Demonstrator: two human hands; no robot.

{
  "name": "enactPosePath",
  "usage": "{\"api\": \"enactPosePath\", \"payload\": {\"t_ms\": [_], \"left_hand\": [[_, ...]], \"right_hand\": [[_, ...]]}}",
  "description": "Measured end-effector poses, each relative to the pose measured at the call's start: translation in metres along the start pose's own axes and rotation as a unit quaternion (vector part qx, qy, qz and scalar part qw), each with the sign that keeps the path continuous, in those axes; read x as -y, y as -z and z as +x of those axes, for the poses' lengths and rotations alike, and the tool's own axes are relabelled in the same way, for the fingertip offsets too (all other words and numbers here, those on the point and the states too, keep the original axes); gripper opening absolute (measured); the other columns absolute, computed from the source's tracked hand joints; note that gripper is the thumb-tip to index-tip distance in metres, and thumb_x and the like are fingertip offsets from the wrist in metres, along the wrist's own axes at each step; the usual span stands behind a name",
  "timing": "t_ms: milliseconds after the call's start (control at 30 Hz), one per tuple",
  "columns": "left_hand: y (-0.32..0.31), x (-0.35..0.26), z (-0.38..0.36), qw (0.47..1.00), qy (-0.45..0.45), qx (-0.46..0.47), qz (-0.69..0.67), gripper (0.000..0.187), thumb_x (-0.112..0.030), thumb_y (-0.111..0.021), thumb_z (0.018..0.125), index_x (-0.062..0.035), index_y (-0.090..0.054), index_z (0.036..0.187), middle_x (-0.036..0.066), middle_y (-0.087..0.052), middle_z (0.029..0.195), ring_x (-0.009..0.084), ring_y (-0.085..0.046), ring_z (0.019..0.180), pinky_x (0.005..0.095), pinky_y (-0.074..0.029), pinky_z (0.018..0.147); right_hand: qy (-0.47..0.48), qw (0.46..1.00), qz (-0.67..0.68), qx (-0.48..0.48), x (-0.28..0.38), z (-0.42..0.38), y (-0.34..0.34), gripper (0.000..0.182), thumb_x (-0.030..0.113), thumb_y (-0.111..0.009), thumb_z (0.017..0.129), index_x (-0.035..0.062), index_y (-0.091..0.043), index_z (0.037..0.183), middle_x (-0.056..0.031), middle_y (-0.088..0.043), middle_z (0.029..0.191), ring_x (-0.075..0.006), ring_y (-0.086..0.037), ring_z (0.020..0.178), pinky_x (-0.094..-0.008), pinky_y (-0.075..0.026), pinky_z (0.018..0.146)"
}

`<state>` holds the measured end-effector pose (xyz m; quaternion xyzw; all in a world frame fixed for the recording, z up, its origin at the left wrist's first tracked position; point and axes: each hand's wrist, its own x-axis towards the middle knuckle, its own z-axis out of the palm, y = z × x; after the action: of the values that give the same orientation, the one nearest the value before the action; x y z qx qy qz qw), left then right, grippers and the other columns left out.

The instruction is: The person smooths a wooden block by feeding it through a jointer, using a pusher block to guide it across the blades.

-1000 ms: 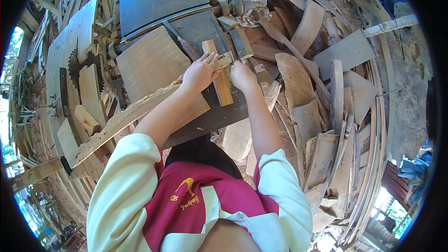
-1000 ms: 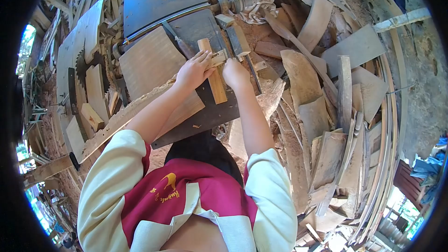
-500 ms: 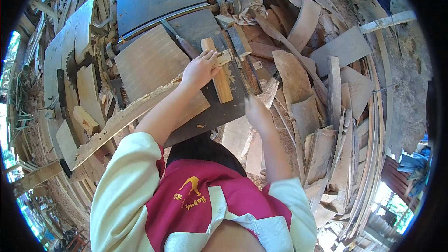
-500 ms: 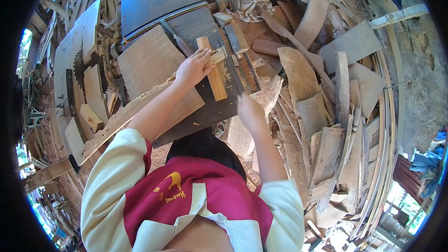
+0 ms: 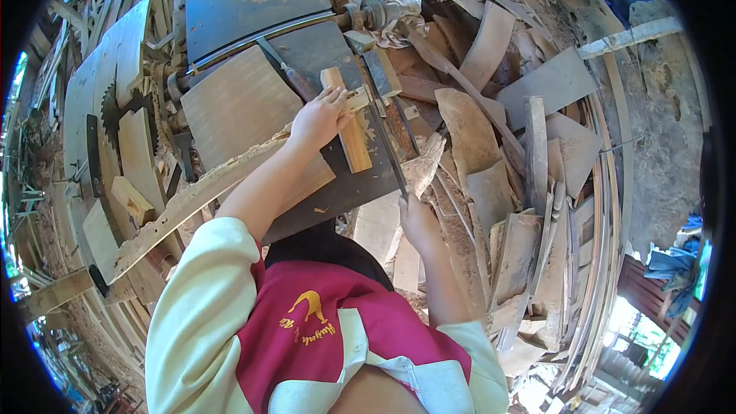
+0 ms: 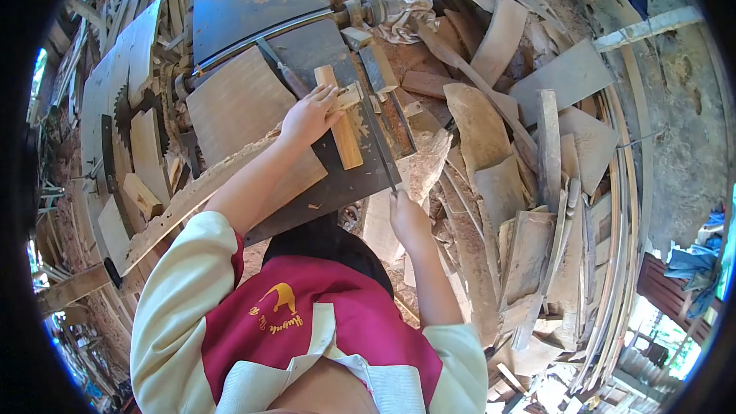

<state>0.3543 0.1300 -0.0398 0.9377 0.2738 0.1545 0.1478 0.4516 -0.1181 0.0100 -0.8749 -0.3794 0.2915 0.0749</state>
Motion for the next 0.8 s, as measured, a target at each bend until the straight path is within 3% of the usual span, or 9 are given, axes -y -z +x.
{"api": "enactPosePath", "payload": {"t_ms": [100, 400, 467, 567, 700, 800], "left_hand": [[0.000, 0.002, 0.000, 1.000, -0.001, -0.004, -0.002, 0.049, -0.032, -0.054, 0.081, -0.0011, -0.047, 0.118, 0.013, -0.049, 0.122, 0.0271, -0.043, 0.116, 0.0351, -0.041, 0.091], [0.005, -0.001, 0.003, 1.000, 0.001, 0.013, -0.012, 0.050, -0.032, -0.055, 0.081, -0.0008, -0.047, 0.119, 0.014, -0.050, 0.120, 0.0272, -0.042, 0.116, 0.0349, -0.040, 0.092], [0.004, 0.001, 0.001, 1.000, 0.001, 0.010, -0.016, 0.051, -0.032, -0.054, 0.080, 0.0005, -0.046, 0.119, 0.014, -0.050, 0.121, 0.0268, -0.042, 0.117, 0.0338, -0.035, 0.097], [0.003, 0.002, 0.001, 1.000, -0.022, -0.001, 0.000, 0.050, -0.031, -0.054, 0.080, 0.0009, -0.046, 0.118, 0.014, -0.050, 0.120, 0.0270, -0.042, 0.117, 0.0360, -0.034, 0.098], [0.001, 0.003, -0.001, 1.000, -0.004, -0.004, -0.006, 0.050, -0.030, -0.055, 0.080, 0.0012, -0.046, 0.118, 0.014, -0.049, 0.121, 0.0272, -0.042, 0.117, 0.0372, -0.033, 0.098], [0.001, 0.002, -0.001, 1.000, -0.005, -0.019, -0.020, 0.049, -0.030, -0.056, 0.080, 0.0006, -0.048, 0.117, 0.016, -0.050, 0.120, 0.0287, -0.042, 0.116, 0.0361, -0.034, 0.097]], "right_hand": [[0.016, 1.000, -0.018, -0.008, -0.004, 0.003, 0.000, 0.026, 0.030, -0.036, 0.090, 0.0062, -0.047, 0.091, -0.0229, -0.059, 0.076, -0.0399, -0.057, 0.074, -0.0492, -0.044, 0.066], [0.089, 0.993, 0.029, -0.071, 0.073, 0.148, 0.004, 0.022, 0.023, -0.037, 0.087, 0.0050, -0.050, 0.091, -0.0223, -0.059, 0.087, -0.0385, -0.056, 0.085, -0.0472, -0.043, 0.073], [0.093, 0.993, 0.018, -0.066, 0.078, 0.155, 0.004, 0.024, 0.024, -0.037, 0.087, 0.0049, -0.050, 0.093, -0.0229, -0.059, 0.088, -0.0392, -0.056, 0.087, -0.0483, -0.043, 0.073], [0.096, 0.993, 0.048, -0.055, 0.055, 0.106, 0.007, 0.026, 0.026, -0.037, 0.088, 0.0044, -0.049, 0.093, -0.0232, -0.059, 0.087, -0.0396, -0.056, 0.086, -0.0491, -0.042, 0.074], [0.005, 1.000, 0.007, 0.019, 0.019, 0.019, 0.007, 0.027, 0.029, -0.037, 0.089, 0.0037, -0.047, 0.094, -0.0245, -0.058, 0.081, -0.0406, -0.056, 0.079, -0.0499, -0.043, 0.069], [0.032, 0.999, 0.039, -0.018, -0.003, -0.001, -0.007, 0.027, 0.028, -0.037, 0.089, 0.0037, -0.048, 0.093, -0.0242, -0.058, 0.076, -0.0416, -0.056, 0.075, -0.0501, -0.043, 0.066]]}}
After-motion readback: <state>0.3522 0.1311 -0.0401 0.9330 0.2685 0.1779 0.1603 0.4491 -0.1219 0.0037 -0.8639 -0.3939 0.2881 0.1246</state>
